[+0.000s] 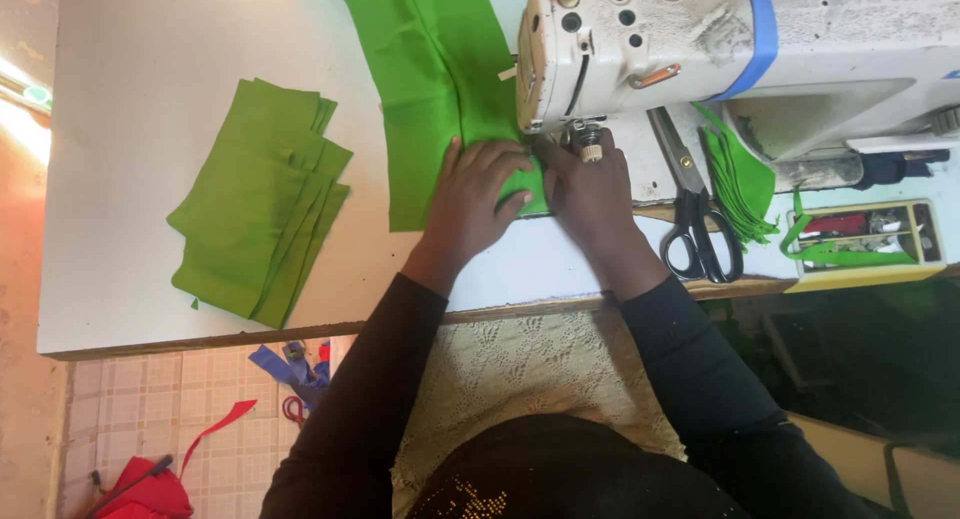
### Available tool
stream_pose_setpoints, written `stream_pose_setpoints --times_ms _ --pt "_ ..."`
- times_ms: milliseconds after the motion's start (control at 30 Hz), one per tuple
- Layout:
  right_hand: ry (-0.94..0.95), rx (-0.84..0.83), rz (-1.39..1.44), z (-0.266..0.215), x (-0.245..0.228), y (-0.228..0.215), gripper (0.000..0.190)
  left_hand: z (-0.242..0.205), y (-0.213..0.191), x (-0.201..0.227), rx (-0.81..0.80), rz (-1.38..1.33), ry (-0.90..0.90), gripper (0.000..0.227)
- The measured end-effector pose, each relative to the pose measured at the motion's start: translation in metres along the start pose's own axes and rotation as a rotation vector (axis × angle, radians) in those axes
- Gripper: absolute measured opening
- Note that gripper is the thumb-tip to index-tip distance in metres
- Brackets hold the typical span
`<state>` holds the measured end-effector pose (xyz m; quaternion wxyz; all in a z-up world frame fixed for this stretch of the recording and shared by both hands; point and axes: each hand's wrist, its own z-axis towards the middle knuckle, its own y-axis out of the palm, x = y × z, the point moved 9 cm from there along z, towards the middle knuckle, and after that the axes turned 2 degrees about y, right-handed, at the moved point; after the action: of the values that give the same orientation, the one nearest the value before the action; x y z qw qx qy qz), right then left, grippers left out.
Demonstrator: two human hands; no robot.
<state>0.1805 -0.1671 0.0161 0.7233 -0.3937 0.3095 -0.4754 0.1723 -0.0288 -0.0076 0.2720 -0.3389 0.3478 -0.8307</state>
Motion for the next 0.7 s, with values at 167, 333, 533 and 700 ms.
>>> stream_pose_setpoints --times_ms 167,333,533,700 --pt "0.352 0.036 0.235 -0.008 0.061 -0.069 0.026 0.006 -0.007 -0.005 0.053 -0.034 0.036 0.036" --pt "0.089 0.491 -0.172 -0.080 0.167 -0.158 0.040 0.028 -0.023 -0.006 -0.104 -0.161 -0.010 0.024" --pt "0.065 0.349 -0.208 -0.115 0.194 -0.150 0.020 0.054 -0.011 -0.039 -0.110 -0.089 -0.006 0.041" --pt "0.143 0.242 -0.122 -0.118 0.196 -0.132 0.020 0.037 -0.014 -0.024 -0.162 -0.086 -0.087 0.049"
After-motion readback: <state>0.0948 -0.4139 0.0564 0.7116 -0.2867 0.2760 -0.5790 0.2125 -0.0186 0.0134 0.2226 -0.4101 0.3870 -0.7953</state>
